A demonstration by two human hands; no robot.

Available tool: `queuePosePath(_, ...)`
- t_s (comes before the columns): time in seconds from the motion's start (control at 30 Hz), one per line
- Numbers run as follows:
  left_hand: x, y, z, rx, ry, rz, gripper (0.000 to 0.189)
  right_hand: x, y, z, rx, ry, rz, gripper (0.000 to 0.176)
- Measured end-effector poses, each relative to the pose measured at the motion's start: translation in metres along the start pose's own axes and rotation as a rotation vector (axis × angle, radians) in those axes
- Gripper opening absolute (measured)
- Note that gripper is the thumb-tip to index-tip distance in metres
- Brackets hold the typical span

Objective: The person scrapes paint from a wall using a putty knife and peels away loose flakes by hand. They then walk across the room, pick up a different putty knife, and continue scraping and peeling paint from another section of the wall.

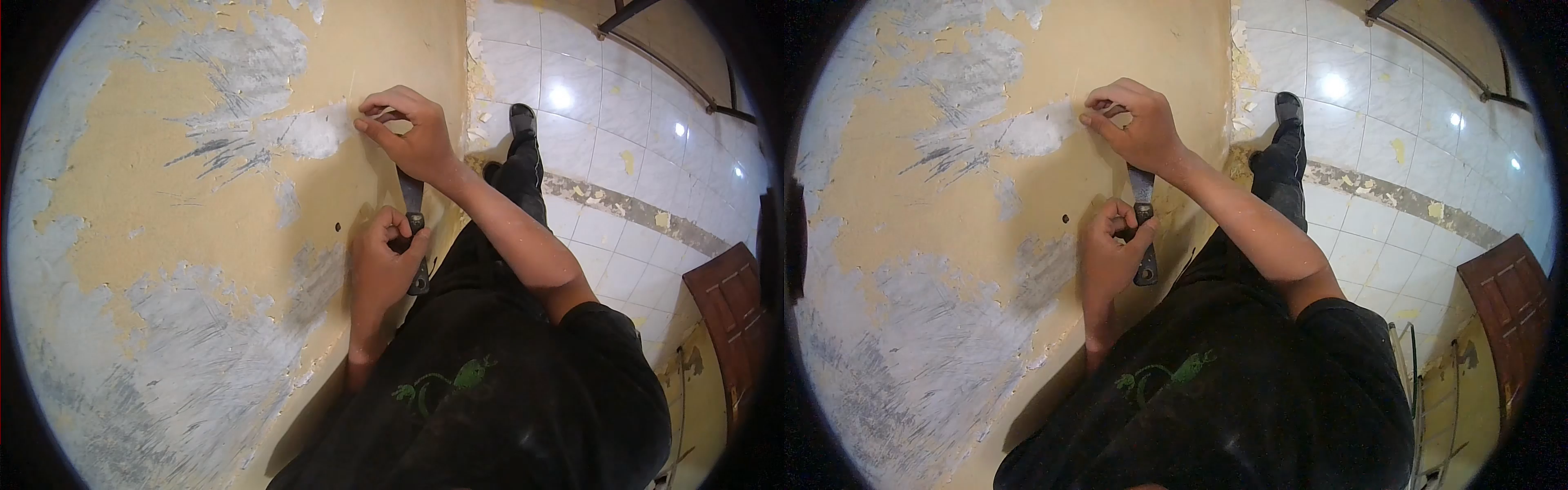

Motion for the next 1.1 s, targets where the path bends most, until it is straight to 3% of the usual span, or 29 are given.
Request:
queuePosePath(0.33,0.0,-0.001,-0.002,0.046,-0.018,-0.013,0.024,0.004,-0.007,0.007,0.275,0.131,-0.127,0.01)
queuePosePath(0.87,0.0,0.001,-0.003,0.051,-0.006,0.013,0.022,0.009,-0.01,0.004,0.177,0.079,-0.135,0.011)
queuePosePath(1.1,-0.001,-0.002,0.002,0.05,-0.008,-0.01,0.023,0.014,-0.019,0.018,0.414,0.185,-0.17,0.007)
Point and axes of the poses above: each hand's wrist, its own x-axis away from the middle knuckle, its own y-axis out of the back of the hand, z = x × y, the point moved 2 cm from there along -x, towards the middle knuckle, and after that the axes turned 13 degrees about -x, right-handed, at the moved point
